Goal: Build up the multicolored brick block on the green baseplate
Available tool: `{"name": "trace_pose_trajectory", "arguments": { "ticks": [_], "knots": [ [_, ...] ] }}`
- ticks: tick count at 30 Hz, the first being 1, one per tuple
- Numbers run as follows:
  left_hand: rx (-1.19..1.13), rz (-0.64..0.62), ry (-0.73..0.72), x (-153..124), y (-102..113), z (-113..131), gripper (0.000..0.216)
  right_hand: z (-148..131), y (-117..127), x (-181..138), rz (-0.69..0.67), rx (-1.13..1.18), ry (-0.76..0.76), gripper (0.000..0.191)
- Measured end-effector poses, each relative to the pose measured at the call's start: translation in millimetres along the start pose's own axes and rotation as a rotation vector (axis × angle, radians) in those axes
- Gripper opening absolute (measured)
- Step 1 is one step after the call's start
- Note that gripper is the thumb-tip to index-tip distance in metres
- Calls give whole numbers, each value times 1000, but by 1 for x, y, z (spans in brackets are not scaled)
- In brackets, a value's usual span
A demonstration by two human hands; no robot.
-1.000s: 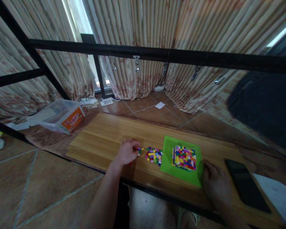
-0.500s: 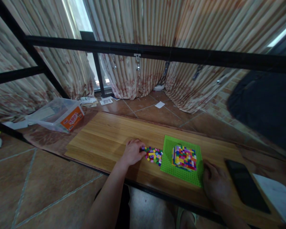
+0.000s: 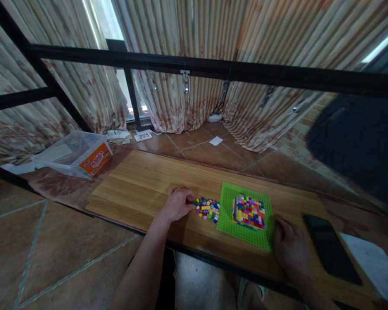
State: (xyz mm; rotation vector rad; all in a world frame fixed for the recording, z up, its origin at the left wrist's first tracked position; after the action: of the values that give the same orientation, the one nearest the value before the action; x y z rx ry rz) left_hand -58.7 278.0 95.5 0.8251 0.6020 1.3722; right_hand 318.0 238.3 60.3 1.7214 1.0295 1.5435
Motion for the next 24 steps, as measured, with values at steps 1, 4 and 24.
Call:
{"name": "trace_pose_trajectory", "arguments": {
  "ticks": [1, 4, 24],
  "knots": [
    [4, -6, -6, 0, 0, 0, 20, -1, 0, 0, -4, -1, 1, 36],
    [40, -2, -37, -2, 0, 2, 23, -1, 1, 0, -15, -10, -9, 37],
    [60, 46, -81, 1, -5, 16, 11, -5, 4, 2, -2, -48, 6, 36]
  ]
}}
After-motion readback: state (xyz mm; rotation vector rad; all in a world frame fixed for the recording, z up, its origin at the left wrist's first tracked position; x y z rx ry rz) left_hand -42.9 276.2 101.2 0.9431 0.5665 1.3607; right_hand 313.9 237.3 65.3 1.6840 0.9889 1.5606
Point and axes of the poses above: each hand's wrist, its own x-axis towards the middle knuckle, its own y-axis out of the back of the hand, z = x × y, the point moved 7 cm from there along x, towards the middle knuckle, and after that the axes turned 5 degrees about z, right-handed, at the moved point
